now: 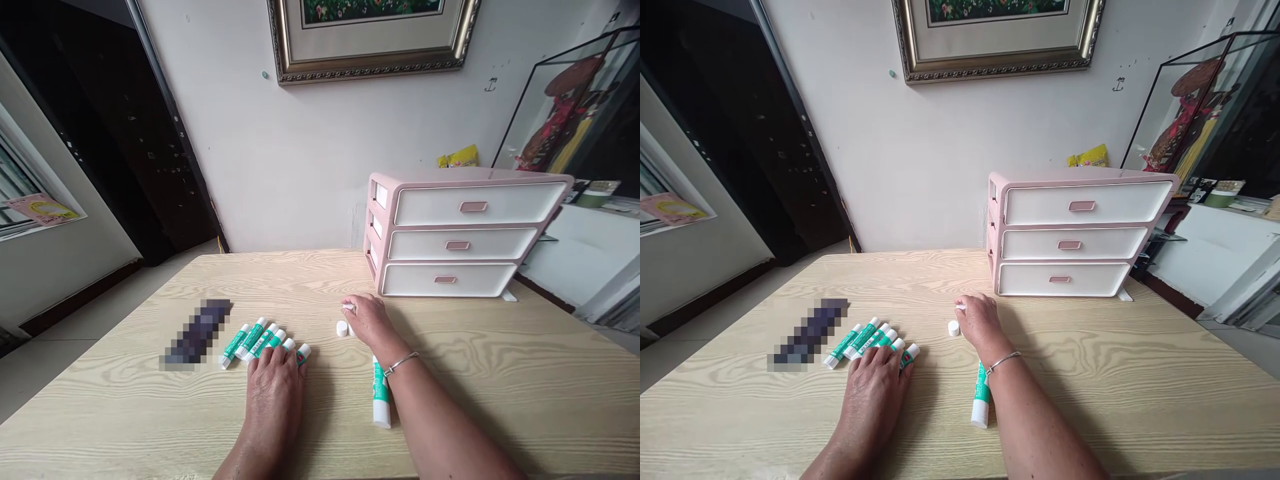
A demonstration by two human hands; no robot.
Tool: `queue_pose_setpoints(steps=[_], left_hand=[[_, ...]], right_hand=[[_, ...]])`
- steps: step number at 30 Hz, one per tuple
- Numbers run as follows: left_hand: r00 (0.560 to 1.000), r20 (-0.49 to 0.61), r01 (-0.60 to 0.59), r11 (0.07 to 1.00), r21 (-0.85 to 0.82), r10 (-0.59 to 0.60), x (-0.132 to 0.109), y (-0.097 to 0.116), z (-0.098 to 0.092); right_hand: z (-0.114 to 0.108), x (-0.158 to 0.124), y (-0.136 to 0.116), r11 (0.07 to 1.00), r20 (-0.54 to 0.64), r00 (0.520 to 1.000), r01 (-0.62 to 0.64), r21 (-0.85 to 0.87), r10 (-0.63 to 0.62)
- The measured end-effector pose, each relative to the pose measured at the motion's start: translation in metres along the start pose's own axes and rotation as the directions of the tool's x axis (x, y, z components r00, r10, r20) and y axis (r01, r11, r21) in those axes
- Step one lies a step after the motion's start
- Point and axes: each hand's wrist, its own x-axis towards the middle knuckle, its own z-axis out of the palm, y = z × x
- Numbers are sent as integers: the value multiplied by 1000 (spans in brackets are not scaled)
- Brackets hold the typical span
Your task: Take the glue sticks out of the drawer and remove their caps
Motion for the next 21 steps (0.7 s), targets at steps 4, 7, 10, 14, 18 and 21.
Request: queue_pose_setpoints(steps=[4, 7, 10, 14, 18, 21], left_hand=[[999, -37, 1, 1000, 11, -1, -1, 0, -3], [997, -72, 28, 1000, 5, -28, -2, -3, -1], [995, -97, 27, 997, -73, -34, -6, -5, 6], [997, -52, -75, 947, -312, 62, -17, 17, 14], [977, 151, -71, 901, -427, 148, -19, 65, 8], [954, 260, -33, 915, -401, 148, -9, 94, -1]], right_hand=[[3, -1, 2, 1000, 41, 999, -7, 12, 6], [5, 0, 3, 999, 46, 999, -9, 38, 7], [5, 2, 3, 995, -27, 1000, 1, 95, 2], [0, 4, 5, 967, -250, 963, -34, 253, 100], [-8, 2, 6, 881, -416, 864, -65, 468, 285], [-13, -1, 5, 797, -424, 831, -38, 603, 361]])
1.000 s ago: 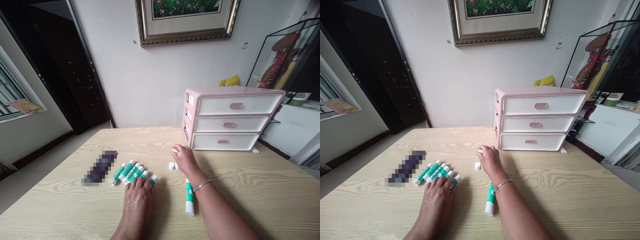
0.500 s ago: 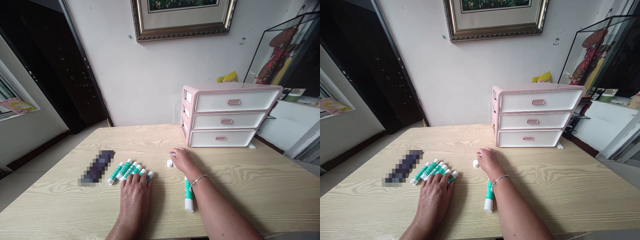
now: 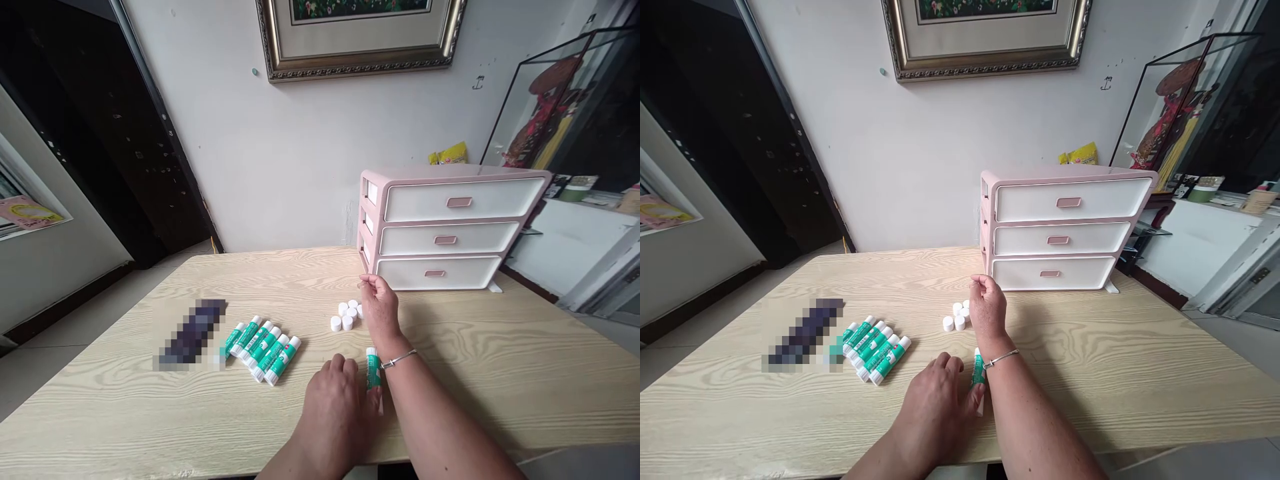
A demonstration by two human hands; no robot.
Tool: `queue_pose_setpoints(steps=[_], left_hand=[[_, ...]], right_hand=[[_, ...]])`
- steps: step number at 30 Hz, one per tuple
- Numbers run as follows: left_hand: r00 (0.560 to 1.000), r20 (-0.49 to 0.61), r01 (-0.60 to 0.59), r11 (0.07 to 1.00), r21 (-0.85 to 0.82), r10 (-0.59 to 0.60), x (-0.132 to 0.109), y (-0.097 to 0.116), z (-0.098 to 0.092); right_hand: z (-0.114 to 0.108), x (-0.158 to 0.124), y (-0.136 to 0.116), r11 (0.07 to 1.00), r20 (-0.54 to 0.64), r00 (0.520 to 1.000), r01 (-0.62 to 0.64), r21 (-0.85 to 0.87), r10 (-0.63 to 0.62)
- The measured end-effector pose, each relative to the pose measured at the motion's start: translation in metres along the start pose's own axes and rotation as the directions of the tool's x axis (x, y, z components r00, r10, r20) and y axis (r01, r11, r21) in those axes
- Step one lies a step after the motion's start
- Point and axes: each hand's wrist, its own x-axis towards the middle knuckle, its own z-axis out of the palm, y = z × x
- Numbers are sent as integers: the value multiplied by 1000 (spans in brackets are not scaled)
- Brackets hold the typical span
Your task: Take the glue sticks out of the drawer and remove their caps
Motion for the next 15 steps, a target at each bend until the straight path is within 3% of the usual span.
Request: queue_pose_setpoints(steps=[4, 9, 13, 15], left_hand=[[998, 59, -7, 1000, -16, 8, 14, 18, -5], [993, 120, 19, 998, -52, -13, 21, 24, -16], [983, 127, 150, 973, -174, -129, 16, 10, -34], [985, 76, 167, 946, -276, -152, 12, -4, -43]], right_hand=[[-2, -2, -5, 999, 1, 999, -34, 34, 34], [-3, -4, -10, 998, 7, 999, -39, 47, 39], [-7, -5, -20, 998, 9, 1000, -28, 60, 27], [-9, -8, -27, 999, 61, 998, -7, 44, 4]])
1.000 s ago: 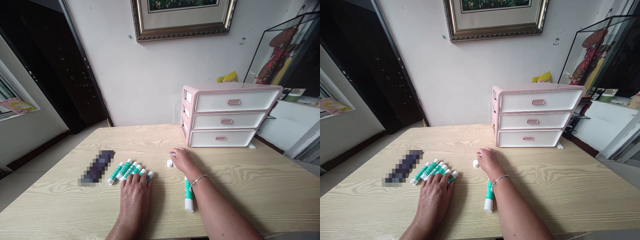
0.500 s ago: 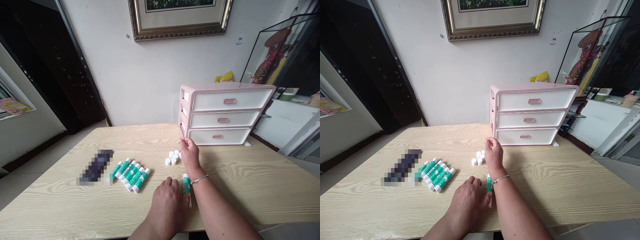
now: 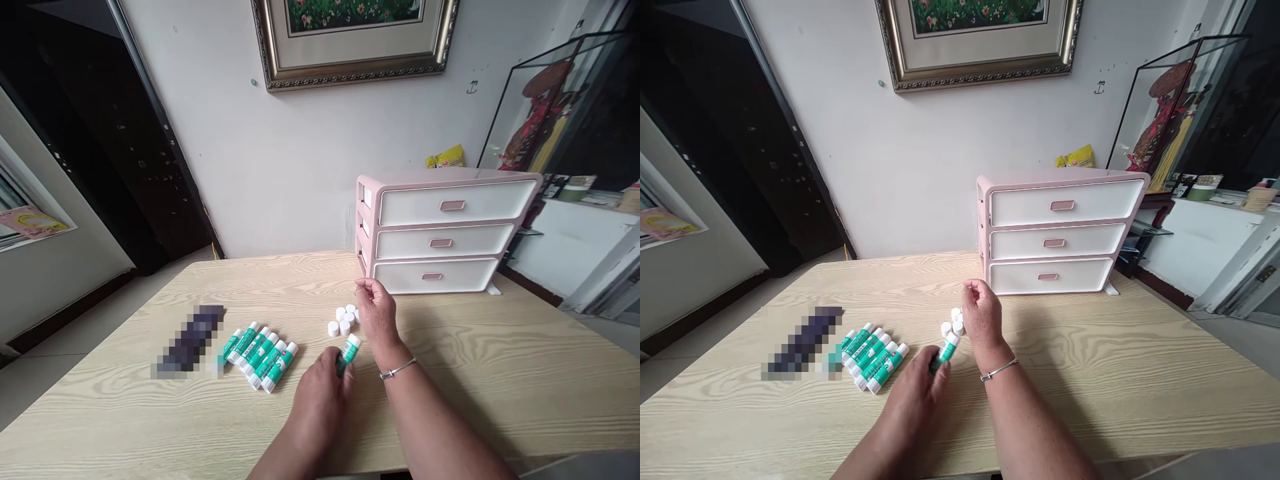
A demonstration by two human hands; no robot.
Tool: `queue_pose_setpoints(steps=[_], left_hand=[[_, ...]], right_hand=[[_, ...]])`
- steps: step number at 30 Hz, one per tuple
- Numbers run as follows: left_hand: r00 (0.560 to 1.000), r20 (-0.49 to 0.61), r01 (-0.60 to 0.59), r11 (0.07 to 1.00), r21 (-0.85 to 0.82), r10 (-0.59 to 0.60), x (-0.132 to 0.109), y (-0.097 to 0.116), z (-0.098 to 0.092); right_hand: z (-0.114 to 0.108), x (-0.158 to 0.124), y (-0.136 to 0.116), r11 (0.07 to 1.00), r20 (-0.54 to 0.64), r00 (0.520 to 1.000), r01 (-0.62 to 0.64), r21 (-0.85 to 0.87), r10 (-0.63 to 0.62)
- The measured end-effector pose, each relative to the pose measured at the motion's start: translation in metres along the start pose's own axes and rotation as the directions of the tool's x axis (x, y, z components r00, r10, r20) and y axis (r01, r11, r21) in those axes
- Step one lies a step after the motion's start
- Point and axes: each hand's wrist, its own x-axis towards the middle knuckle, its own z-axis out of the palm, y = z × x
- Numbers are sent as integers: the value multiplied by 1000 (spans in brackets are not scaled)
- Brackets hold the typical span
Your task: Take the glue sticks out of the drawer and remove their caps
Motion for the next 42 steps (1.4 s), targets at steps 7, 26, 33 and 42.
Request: queue_pose_setpoints(steps=[7, 26, 33, 42], left_hand=[[948, -292, -133, 991, -6, 125, 5, -45, -14], [867, -482, -276, 927, -252, 127, 4, -40, -26], [963, -245, -107, 994, 31, 111, 3, -53, -25], [986, -162, -38, 997, 68, 48, 5, -43, -20]], right_hand=[[11, -29, -21, 999, 524, 851, 33, 8, -33], [22, -50, -26, 924, 692, 719, -307, 230, 66], [15, -52, -33, 990, 589, 804, -2, 139, -81], [30, -58, -28, 995, 615, 787, -92, 47, 44]])
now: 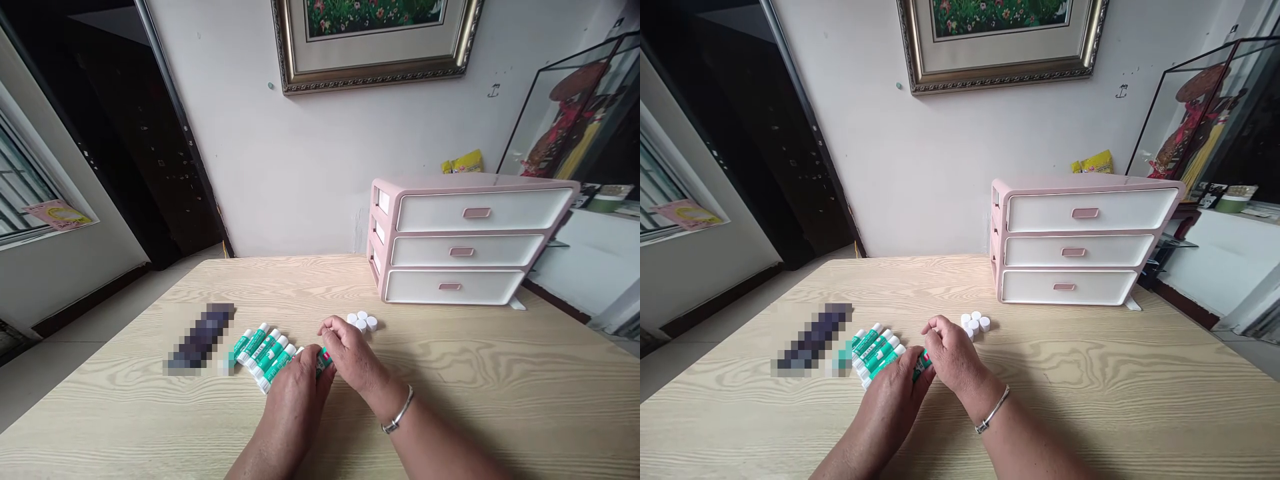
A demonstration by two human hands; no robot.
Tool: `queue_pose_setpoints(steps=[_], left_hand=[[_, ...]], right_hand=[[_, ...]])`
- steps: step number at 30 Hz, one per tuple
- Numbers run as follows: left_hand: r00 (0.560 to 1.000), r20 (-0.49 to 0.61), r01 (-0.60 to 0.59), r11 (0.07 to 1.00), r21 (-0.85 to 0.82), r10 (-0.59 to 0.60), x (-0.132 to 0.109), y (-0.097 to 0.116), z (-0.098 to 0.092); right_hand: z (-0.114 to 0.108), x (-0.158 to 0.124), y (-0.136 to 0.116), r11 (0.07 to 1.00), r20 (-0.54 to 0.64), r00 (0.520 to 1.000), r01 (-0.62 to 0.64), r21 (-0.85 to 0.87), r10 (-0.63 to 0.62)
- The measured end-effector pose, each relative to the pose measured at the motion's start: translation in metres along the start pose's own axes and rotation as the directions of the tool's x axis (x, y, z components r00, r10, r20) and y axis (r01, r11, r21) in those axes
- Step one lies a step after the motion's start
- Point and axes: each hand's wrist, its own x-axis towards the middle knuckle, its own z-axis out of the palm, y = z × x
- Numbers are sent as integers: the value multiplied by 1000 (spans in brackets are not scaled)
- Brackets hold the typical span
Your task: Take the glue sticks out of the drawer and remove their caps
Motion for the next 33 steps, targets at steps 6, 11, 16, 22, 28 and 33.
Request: queue_pose_setpoints(steps=[6, 11, 16, 22, 28, 33], left_hand=[[977, 214, 79, 926, -368, 2, -14, 0, -12], [974, 223, 123, 913, -390, -36, -32, -17, -6], [999, 8, 47, 993, 112, -48, -27, -27, 14], [994, -81, -32, 914, 405, 71, -26, -25, 23], [978, -129, -84, 869, 488, 167, -25, -26, 26], [980, -140, -55, 869, 491, 141, -23, -29, 25]], right_hand=[[-20, 13, 19, 997, -28, 999, 18, 78, -16], [-83, 35, 33, 993, -508, 860, -16, -113, -44], [-98, 37, 32, 830, -537, 843, -328, -452, 40], [-96, 39, 45, 739, -513, 856, -382, -555, 57], [-98, 45, 73, 738, -477, 874, -379, -558, 88], [-95, 48, 86, 722, -429, 889, -401, -564, 158]])
